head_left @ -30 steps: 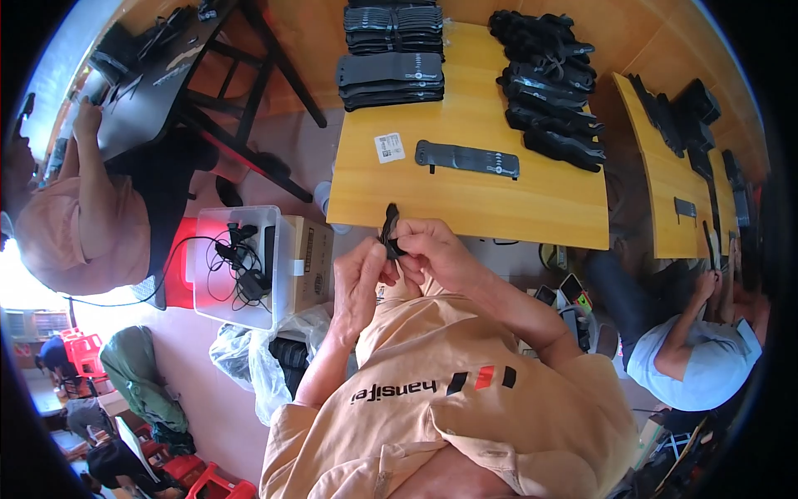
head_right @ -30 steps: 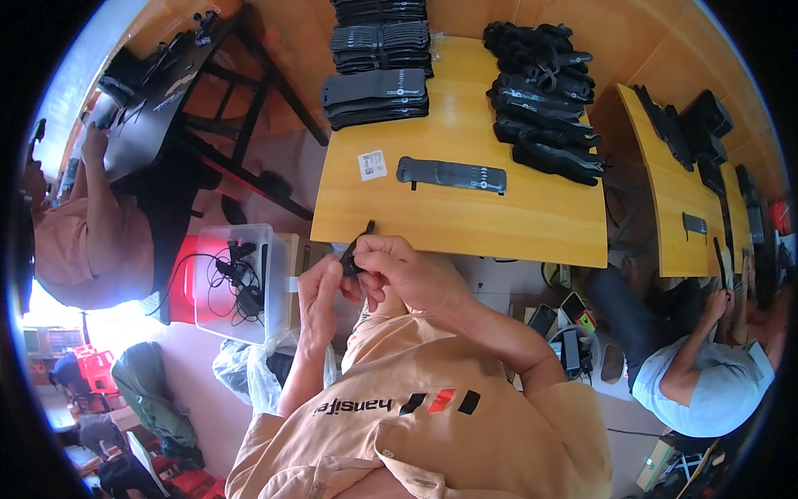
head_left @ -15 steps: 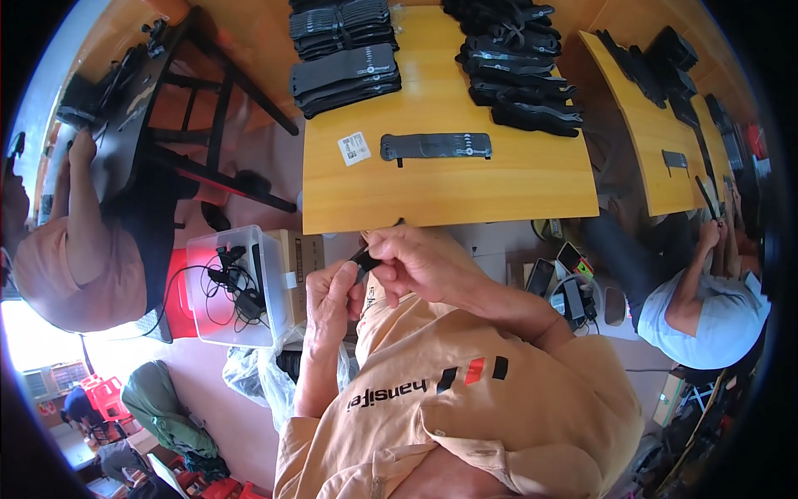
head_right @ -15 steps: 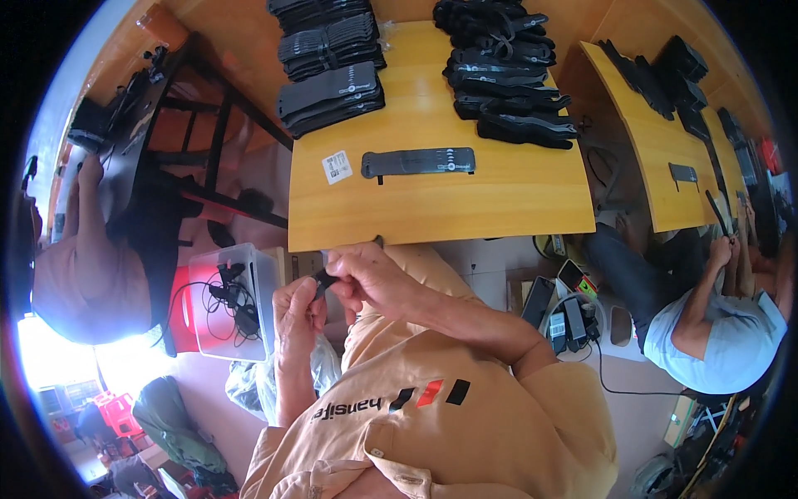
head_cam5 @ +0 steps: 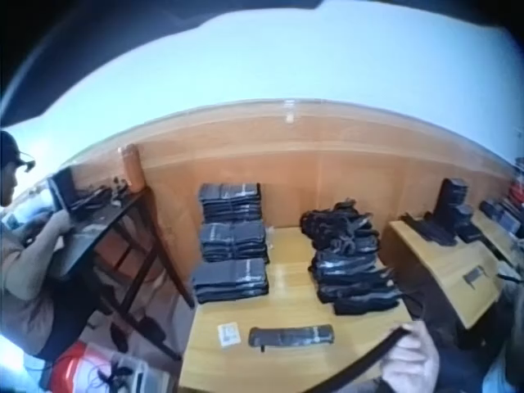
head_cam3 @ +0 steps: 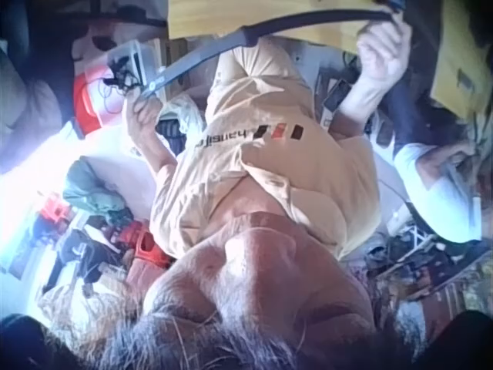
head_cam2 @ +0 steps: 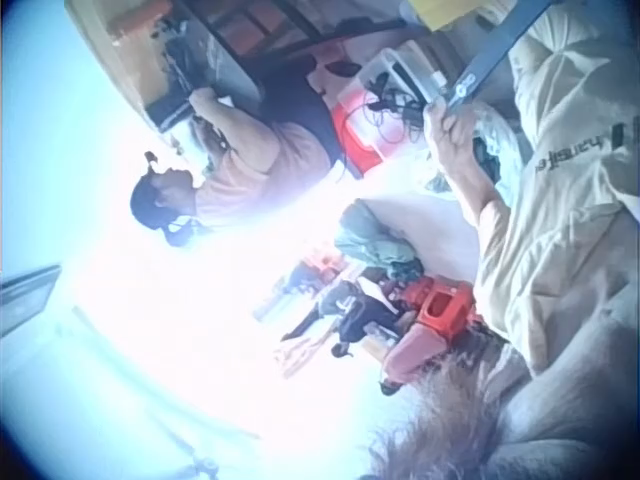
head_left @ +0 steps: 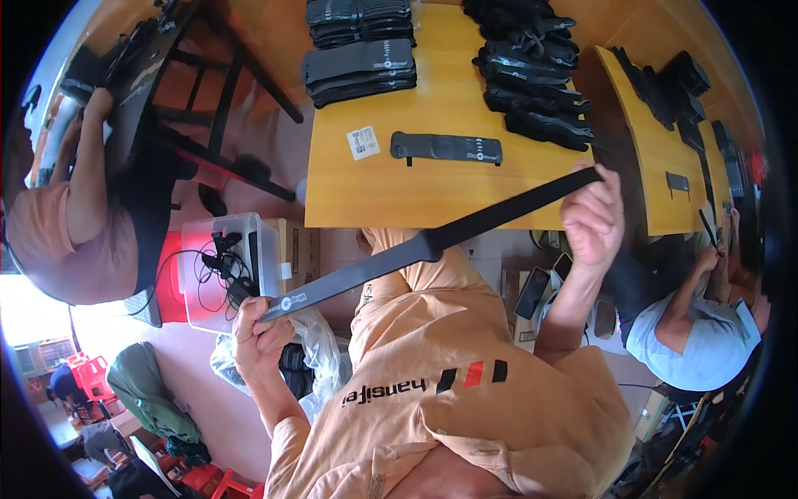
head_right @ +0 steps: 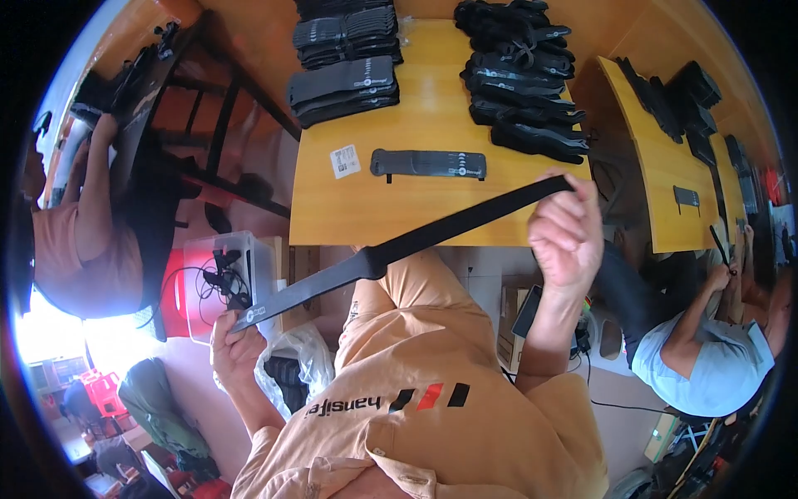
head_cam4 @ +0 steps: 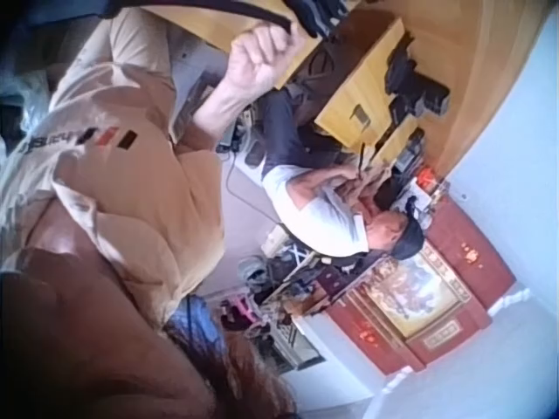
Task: Threading small plastic buckles and components onto black elastic straps at a workshop table.
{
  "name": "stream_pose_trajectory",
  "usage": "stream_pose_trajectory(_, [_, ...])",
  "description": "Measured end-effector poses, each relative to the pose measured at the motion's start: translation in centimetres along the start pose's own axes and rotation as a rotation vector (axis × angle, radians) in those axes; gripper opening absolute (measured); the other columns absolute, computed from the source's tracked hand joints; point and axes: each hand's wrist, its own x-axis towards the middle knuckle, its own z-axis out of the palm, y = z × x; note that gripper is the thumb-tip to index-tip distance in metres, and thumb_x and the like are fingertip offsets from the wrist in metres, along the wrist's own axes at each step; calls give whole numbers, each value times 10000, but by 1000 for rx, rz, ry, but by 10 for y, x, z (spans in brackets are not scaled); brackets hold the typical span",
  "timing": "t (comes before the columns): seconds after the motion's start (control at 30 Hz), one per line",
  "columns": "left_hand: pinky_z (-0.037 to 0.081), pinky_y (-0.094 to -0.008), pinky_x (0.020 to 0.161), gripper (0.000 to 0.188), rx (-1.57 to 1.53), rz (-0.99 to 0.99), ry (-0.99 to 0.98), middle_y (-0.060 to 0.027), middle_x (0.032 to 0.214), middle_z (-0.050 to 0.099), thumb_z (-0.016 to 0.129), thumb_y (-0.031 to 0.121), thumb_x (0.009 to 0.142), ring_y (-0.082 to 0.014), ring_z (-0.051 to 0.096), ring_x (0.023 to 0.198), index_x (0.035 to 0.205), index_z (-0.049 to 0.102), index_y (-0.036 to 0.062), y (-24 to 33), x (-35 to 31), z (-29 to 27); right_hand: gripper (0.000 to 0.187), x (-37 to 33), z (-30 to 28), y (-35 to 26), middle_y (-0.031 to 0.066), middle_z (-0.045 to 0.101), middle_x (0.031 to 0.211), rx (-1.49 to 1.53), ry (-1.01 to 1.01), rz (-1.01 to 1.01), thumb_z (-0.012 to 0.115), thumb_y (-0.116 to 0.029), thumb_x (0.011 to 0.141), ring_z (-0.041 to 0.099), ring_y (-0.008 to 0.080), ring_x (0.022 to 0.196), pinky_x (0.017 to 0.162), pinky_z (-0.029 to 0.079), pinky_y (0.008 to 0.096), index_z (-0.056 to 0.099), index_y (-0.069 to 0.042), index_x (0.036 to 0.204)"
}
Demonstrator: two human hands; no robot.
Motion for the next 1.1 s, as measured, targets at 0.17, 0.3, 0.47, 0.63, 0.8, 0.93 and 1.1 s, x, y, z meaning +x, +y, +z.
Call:
stream_pose_trajectory(0.17, [228,-192,317,403,-374,273,195,50,407,255,416,255,942,-46,219,316,561,338,148,31,-36,-69,194,-39,10,-130,-25,335,583,-6,-230,-470,441,-77,881,364,79,466,454,417,232,363,-87,704])
stream_pose_trajectory(0.3, [178,-211,349,430,-189,356,216,47,435,224,413,247,957,-56,175,348,555,292,149,28,-17,-60,158,-55,19,-127,-17,310,579,-251,-73,-491,489,-62,868,307,72,461,415,361,192,400,-78,739])
stream_pose_trajectory(0.47, [253,-197,445,274,-18,289,180,45,632,315,468,306,942,-53,279,518,764,417,104,-9,60,-14,84,-43,38,-78,-15,317,520,-884,188,-691,494,-108,866,294,59,412,343,298,173,483,-27,846])
stream_pose_trajectory(0.63, [346,-182,478,249,3,260,326,24,696,483,464,294,937,-60,421,562,834,510,72,-61,121,-13,188,-52,42,-59,24,394,525,-1490,102,-589,497,-185,853,340,92,318,298,360,227,454,-24,765])
stream_pose_trajectory(0.8, [480,-225,470,566,429,-135,403,-85,633,626,399,518,910,-134,605,514,831,614,0,-102,152,-34,70,-46,50,-33,61,514,581,-2256,179,-570,519,34,840,591,114,569,544,456,190,587,48,843])
stream_pose_trajectory(0.93, [488,-255,443,721,588,-149,518,-140,644,638,405,613,861,-180,626,520,788,620,-71,-94,143,-29,157,-46,49,-42,66,604,712,-2291,298,-577,567,-7,855,625,121,618,563,471,186,623,41,994])
stream_pose_trajectory(1.1, [478,-253,442,642,924,-167,668,-135,608,623,469,546,867,-169,617,524,790,623,-73,-76,132,-41,143,-48,49,-47,84,592,744,-2171,241,-613,549,34,847,635,137,646,585,493,193,619,69,966])
